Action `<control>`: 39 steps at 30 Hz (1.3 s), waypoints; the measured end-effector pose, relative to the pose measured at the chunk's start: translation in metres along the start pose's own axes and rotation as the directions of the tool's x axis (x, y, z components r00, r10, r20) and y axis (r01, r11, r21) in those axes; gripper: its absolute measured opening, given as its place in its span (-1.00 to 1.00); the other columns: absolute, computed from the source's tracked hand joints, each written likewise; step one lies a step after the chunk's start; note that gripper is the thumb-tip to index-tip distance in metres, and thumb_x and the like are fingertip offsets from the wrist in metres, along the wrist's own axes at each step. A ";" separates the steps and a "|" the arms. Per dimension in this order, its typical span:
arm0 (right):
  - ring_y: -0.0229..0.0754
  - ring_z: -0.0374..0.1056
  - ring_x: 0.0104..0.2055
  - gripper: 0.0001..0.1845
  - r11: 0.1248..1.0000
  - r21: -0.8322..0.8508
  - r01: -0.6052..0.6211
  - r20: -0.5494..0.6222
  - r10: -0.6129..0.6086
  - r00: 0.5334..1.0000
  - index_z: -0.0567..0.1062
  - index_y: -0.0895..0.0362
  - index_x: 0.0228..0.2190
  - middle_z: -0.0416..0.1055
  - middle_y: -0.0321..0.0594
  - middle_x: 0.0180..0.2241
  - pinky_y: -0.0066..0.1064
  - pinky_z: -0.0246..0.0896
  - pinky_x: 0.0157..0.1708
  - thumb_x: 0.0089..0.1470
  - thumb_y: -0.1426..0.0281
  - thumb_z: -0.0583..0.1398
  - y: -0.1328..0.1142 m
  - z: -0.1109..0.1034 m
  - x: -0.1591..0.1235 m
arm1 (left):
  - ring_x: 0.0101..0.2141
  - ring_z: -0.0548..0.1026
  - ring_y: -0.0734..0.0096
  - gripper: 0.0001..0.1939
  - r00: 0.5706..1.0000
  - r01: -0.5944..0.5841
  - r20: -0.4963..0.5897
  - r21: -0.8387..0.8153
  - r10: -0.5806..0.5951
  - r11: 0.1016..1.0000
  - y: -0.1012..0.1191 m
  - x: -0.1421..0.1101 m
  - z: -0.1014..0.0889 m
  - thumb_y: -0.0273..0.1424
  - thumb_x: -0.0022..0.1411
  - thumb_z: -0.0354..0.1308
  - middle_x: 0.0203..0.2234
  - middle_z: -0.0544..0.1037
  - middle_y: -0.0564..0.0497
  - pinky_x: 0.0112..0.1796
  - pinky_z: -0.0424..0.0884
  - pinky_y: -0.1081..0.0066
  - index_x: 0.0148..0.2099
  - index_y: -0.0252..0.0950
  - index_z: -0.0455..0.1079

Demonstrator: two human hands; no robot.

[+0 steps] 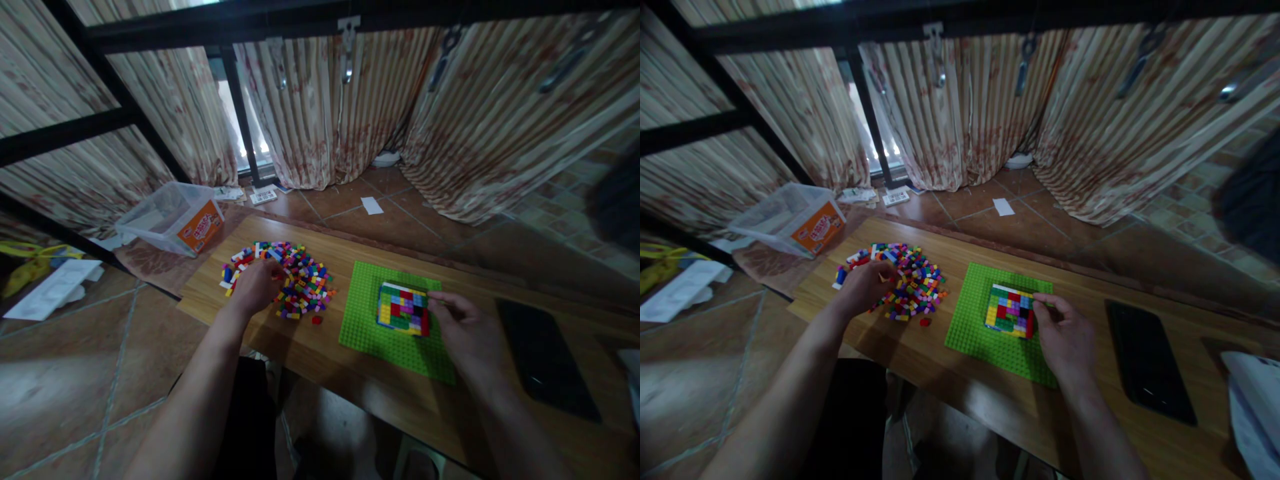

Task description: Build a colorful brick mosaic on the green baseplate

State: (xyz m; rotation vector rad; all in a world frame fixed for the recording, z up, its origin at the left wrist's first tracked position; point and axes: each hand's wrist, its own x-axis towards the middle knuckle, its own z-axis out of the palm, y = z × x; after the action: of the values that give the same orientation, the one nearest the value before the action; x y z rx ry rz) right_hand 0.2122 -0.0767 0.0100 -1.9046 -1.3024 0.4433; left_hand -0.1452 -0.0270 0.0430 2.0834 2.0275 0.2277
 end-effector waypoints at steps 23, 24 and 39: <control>-0.07 0.47 -0.29 -0.72 0.994 0.106 0.005 -0.052 0.000 0.999 0.61 0.07 -0.34 0.59 -0.19 -0.35 -0.26 0.32 -0.22 -0.01 0.19 0.20 -0.002 -0.002 0.001 | -0.41 0.46 0.37 -0.81 0.981 -0.126 0.107 -0.275 0.160 0.953 -0.001 0.001 -0.007 -0.36 0.14 0.07 -0.42 0.54 0.02 -0.38 0.33 0.44 -0.24 -0.29 0.45; -0.08 0.47 -0.31 -0.72 0.992 0.123 0.010 -0.064 -0.002 0.998 0.60 0.09 -0.34 0.58 -0.18 -0.36 -0.27 0.33 -0.25 -0.01 0.19 0.21 -0.005 -0.002 0.000 | -0.42 0.44 0.39 -0.81 0.978 -0.133 0.106 -0.352 0.180 0.926 0.003 0.001 -0.007 -0.34 0.15 0.08 -0.44 0.52 0.03 -0.40 0.32 0.45 -0.24 -0.29 0.44; -0.17 0.43 -0.11 -0.71 0.791 0.291 0.538 0.127 -0.590 0.797 0.48 -0.01 -0.06 0.47 -0.20 -0.13 -0.26 0.37 -0.08 0.15 0.38 0.22 -0.035 0.007 -0.039 | -0.57 0.30 0.64 -0.61 0.821 0.401 0.417 -0.907 0.389 0.125 0.125 -0.027 0.043 -0.17 -0.04 0.38 -0.52 0.48 0.07 -0.50 0.20 0.54 -0.26 -0.38 0.51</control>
State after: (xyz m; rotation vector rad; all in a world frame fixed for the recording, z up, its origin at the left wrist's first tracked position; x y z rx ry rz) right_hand 0.1694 -0.1026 0.0263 -1.1976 -1.7919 0.4676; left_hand -0.0140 -0.0588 0.0360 0.9474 0.8584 0.6495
